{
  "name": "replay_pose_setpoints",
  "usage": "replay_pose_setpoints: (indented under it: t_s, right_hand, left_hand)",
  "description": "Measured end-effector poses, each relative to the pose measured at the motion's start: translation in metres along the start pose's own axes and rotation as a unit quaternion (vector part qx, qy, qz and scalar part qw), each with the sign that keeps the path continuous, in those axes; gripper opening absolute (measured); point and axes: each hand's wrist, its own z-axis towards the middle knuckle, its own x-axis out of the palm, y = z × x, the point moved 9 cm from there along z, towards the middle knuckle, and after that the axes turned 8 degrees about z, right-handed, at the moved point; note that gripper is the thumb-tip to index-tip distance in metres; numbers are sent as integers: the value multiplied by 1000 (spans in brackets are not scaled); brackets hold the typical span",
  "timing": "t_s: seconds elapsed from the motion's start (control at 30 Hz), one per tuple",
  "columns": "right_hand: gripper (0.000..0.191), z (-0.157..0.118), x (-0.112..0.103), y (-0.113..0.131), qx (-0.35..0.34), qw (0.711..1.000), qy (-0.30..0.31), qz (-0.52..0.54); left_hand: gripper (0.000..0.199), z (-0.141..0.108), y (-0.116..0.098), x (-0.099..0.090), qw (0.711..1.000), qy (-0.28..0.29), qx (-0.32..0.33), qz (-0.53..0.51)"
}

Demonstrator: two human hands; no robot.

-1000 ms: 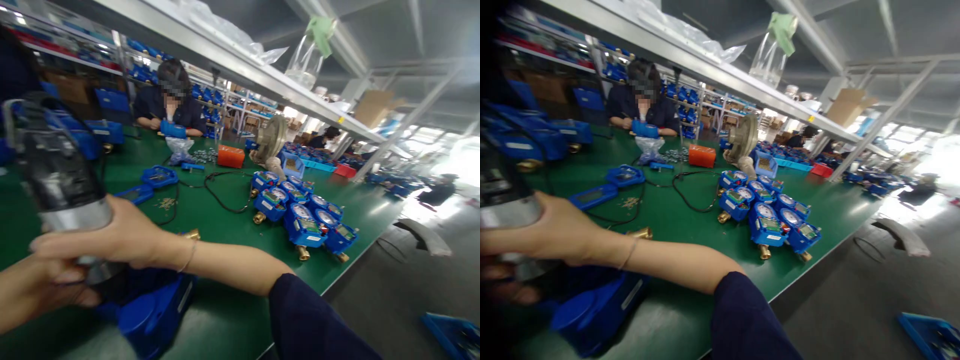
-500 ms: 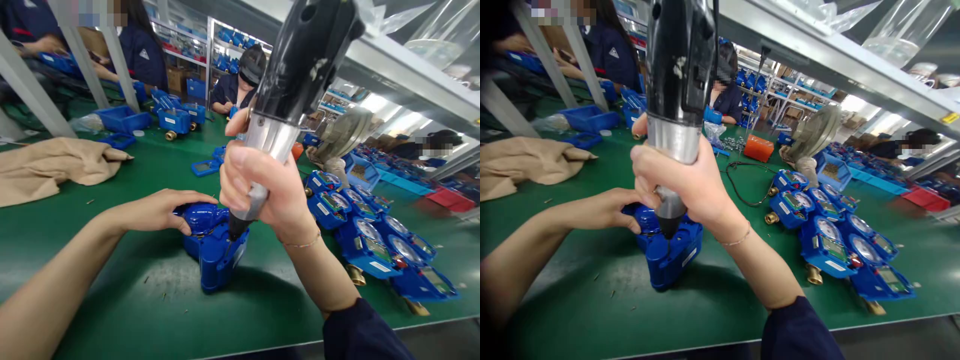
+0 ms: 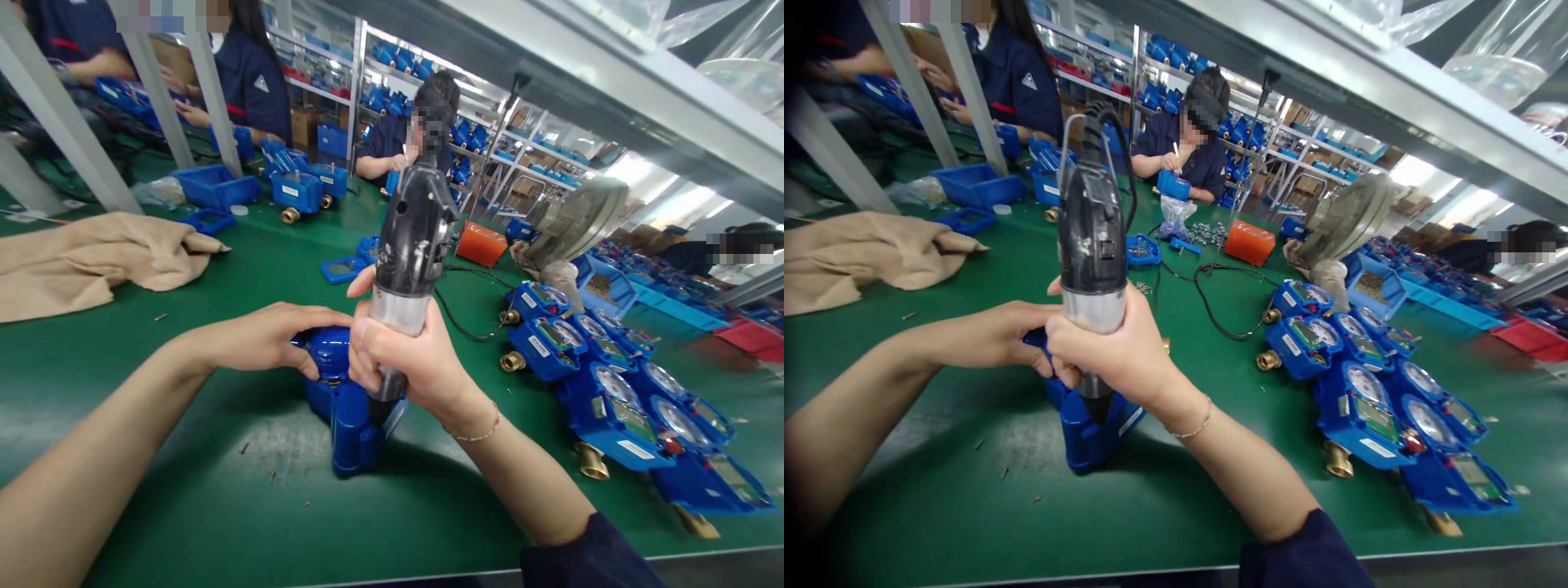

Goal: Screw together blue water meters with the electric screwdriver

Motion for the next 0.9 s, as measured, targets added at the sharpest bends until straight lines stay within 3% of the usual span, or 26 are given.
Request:
replay_pose_setpoints:
  t_s: [0.17, 0.43, 0.9]
  right_hand:
    - [30, -7, -15, 11, -56, 996, -59, -39]
    - [27, 1, -5, -1, 17, 999, 31, 10]
    - [27, 7, 1, -5, 55, 996, 59, 21]
  left_hand:
    - [64, 3, 9, 8, 999, 35, -1, 9]
    - [67, 1, 14, 11, 999, 44, -3, 2]
    - [64, 0, 15, 11, 999, 42, 6, -8]
